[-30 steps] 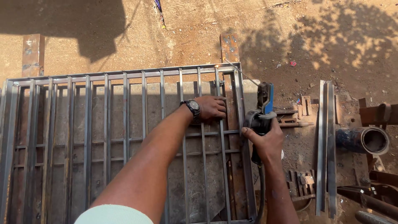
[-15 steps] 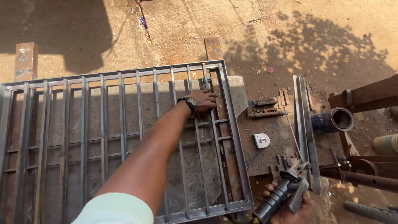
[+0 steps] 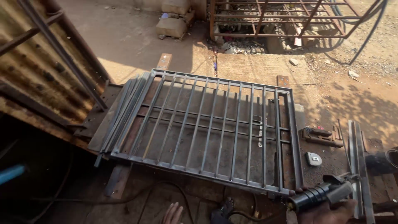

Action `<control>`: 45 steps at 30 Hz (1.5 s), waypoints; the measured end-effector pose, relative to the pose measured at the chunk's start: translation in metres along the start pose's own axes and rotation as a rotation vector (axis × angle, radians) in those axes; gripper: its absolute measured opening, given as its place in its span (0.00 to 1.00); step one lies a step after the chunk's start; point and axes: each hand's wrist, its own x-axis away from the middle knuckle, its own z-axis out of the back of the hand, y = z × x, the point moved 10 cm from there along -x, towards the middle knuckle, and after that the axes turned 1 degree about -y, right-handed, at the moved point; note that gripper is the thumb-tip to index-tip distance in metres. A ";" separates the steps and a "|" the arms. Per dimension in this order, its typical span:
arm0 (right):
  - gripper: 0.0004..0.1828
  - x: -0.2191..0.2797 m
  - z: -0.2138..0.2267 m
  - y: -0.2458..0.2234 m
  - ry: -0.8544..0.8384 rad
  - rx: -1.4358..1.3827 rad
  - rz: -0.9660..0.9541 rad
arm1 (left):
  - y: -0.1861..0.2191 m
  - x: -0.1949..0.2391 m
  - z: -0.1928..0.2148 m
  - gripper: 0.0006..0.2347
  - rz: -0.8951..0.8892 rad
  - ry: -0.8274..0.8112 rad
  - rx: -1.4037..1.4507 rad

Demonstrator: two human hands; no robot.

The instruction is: Welding cross-bars into a metal gate frame and measuring for placement.

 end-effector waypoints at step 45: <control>0.66 0.060 -0.451 0.335 -1.557 1.345 -0.123 | 0.093 0.404 -0.058 0.32 1.742 0.796 0.176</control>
